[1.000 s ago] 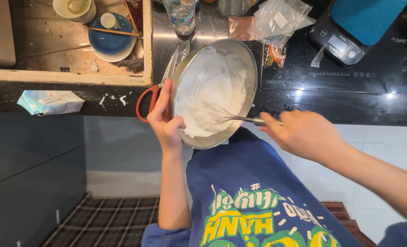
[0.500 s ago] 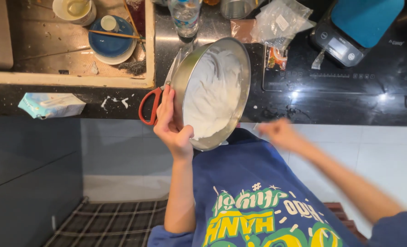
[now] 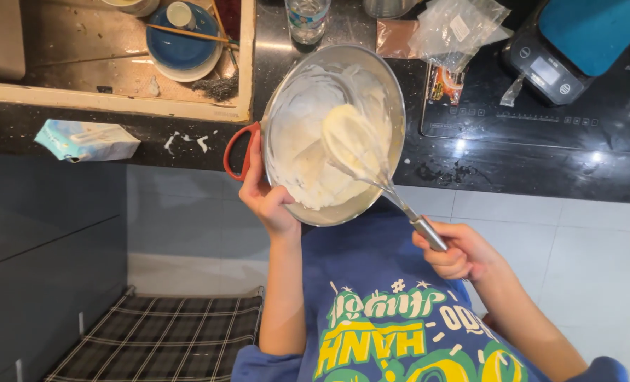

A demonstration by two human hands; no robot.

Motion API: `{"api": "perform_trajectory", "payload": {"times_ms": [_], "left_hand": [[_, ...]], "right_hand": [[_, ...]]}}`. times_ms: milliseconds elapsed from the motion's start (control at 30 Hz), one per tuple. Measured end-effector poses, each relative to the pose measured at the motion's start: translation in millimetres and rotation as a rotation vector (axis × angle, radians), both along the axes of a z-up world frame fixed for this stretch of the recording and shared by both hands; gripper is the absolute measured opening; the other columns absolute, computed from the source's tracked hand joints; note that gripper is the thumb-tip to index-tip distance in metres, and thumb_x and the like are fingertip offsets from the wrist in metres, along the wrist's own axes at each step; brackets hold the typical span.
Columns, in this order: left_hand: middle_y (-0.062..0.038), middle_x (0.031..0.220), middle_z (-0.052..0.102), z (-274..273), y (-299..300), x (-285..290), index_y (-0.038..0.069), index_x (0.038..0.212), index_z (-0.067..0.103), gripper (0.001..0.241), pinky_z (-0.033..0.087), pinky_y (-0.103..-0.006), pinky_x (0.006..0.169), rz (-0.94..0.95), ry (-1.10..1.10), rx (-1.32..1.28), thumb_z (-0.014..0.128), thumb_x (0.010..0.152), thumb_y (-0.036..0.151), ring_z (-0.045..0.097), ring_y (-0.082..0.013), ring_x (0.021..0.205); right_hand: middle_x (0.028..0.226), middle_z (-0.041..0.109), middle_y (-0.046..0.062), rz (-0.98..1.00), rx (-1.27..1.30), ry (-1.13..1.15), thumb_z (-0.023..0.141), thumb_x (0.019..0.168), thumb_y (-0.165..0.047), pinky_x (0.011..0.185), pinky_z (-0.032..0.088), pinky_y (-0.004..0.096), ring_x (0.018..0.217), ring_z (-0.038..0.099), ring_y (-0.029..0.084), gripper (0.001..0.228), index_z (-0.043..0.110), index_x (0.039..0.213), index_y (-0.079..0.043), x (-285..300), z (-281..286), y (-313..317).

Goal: Whisking a white cream-like mixture in a metal bowl.

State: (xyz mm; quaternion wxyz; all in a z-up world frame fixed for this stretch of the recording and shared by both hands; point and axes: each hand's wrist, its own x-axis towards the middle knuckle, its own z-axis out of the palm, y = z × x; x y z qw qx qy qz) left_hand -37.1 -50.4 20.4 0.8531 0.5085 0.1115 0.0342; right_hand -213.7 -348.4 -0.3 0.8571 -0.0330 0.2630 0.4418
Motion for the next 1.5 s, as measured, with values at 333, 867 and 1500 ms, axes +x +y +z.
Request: {"api": "perform_trajectory", "payload": {"times_ms": [333,867,1500], "left_hand": [[-0.026,0.14,0.061,-5.1,1.4,3.8,-0.016,0.147,0.047,0.098,0.045,-0.0344,0.114,0.063,0.027,-0.157,0.043,0.051,0.0,0.062,-0.0306,0.129],[-0.024,0.138,0.062,-11.8,-0.4,11.1,-0.014,0.146,0.049,0.096,0.046,-0.0319,0.11,0.058,0.06,-0.175,0.042,0.051,-0.003,0.063,-0.0301,0.125],[-0.023,0.144,0.059,2.4,-2.0,11.4,-0.015,0.145,0.05,0.095,0.041,-0.0291,0.115,0.009,0.05,-0.12,0.044,0.052,-0.003,0.058,-0.0267,0.134]], "right_hand": [[0.05,0.029,-0.004,-0.034,0.085,-0.134,0.024,0.113,-0.038,0.028,0.017,0.021,0.036,0.02,0.001,0.05,0.05,0.097,0.002,-11.0,22.6,-5.0],[0.049,0.031,0.0,-0.11,-0.005,-0.288,0.029,0.113,-0.028,0.029,0.019,0.023,0.037,0.023,0.003,0.047,0.052,0.098,0.01,0.8,50.8,-7.1],[0.051,0.04,-0.005,0.443,-1.196,-0.331,0.048,0.102,-0.037,0.035,0.022,0.025,0.04,0.03,0.006,0.045,0.07,0.105,0.002,35.6,64.2,17.2]]}}
